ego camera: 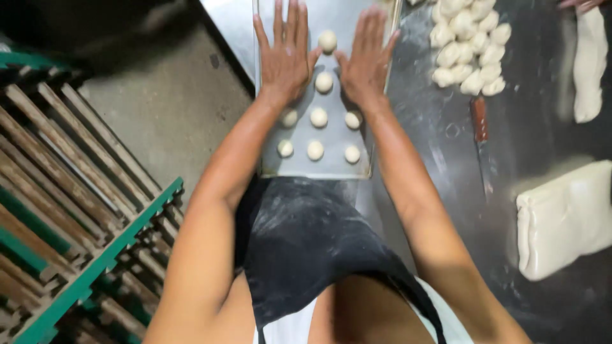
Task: Shape pieces of dough into balls and arrange them on metal baking sheets.
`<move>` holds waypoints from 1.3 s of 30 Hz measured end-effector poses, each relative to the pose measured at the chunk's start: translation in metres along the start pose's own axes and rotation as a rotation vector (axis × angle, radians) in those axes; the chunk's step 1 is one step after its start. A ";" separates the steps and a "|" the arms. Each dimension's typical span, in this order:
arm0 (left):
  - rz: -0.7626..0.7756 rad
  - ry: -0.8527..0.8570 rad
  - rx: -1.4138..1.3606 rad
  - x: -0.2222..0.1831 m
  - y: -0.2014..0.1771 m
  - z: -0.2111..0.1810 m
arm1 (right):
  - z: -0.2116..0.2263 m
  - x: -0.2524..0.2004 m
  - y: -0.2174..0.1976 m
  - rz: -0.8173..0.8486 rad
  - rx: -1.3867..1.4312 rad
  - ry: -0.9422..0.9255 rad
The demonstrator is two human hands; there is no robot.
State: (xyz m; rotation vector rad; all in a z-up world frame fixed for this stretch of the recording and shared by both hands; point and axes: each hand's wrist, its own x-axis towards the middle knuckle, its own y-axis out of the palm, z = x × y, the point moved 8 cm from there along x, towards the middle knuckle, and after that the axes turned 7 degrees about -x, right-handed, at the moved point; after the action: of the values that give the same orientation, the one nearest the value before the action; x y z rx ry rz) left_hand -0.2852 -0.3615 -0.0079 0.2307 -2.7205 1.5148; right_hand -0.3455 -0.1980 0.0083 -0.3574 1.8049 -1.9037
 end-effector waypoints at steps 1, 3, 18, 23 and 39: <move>-0.013 0.001 0.004 0.001 0.007 0.003 | -0.001 0.003 -0.001 -0.011 -0.002 -0.007; 0.074 -0.050 -0.015 0.000 0.030 0.016 | 0.004 0.007 0.016 0.152 -0.061 -0.045; 0.075 -0.025 0.070 -0.100 -0.003 -0.029 | 0.005 -0.121 0.006 0.054 -0.023 -0.128; 0.167 -0.100 -0.028 -0.161 0.025 -0.036 | 0.018 -0.179 0.044 0.142 0.003 -0.049; 0.088 -0.023 -0.111 -0.150 0.044 -0.099 | 0.045 0.021 0.071 0.144 -0.065 -0.031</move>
State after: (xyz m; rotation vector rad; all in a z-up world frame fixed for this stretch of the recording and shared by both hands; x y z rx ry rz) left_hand -0.1484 -0.2365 -0.0060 0.1282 -2.8573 1.3832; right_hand -0.3286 -0.2473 -0.0609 -0.2704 1.8246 -1.7359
